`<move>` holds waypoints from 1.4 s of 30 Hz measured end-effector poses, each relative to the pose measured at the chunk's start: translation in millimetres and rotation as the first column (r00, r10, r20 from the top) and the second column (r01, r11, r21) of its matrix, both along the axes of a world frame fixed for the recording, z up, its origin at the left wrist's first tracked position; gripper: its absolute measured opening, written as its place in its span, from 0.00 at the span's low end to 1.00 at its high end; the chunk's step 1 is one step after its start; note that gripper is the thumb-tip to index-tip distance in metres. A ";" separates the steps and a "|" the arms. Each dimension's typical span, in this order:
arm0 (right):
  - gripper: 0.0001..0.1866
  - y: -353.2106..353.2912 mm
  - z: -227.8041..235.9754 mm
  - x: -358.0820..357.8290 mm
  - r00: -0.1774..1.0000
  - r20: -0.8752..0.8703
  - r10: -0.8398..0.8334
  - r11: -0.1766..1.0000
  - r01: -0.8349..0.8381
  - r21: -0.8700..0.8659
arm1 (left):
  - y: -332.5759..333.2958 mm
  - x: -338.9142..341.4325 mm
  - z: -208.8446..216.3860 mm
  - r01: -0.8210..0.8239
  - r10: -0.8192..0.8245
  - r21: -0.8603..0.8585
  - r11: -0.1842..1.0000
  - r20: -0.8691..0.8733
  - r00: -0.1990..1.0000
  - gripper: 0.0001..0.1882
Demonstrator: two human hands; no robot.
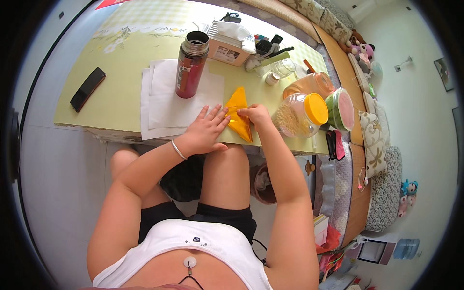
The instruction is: The person sits on the floor and folds a sheet of gold-colored paper into a triangular shape using their hands. They repeatedly fold the paper, crease the edges, and adjust the shape to form a specific origami structure.
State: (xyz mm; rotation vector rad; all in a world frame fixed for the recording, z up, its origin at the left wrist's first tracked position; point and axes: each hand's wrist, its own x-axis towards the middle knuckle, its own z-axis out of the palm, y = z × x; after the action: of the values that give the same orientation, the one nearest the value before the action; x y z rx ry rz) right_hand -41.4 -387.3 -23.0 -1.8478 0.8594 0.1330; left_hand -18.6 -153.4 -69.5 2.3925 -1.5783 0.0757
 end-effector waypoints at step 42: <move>0.14 123.0 -20.5 -38.0 0.424 0.753 -0.503 0.580 -0.481 0.658 | 42.0 7.0 31.9 -0.401 -0.264 -0.512 0.760 -0.806 0.530 0.07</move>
State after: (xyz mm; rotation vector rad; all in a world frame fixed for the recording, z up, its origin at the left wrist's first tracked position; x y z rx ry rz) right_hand -79.5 -264.3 -43.5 -0.6879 -0.0937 -0.4414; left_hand -11.7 -111.4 -37.6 1.4808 -0.7434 -0.4183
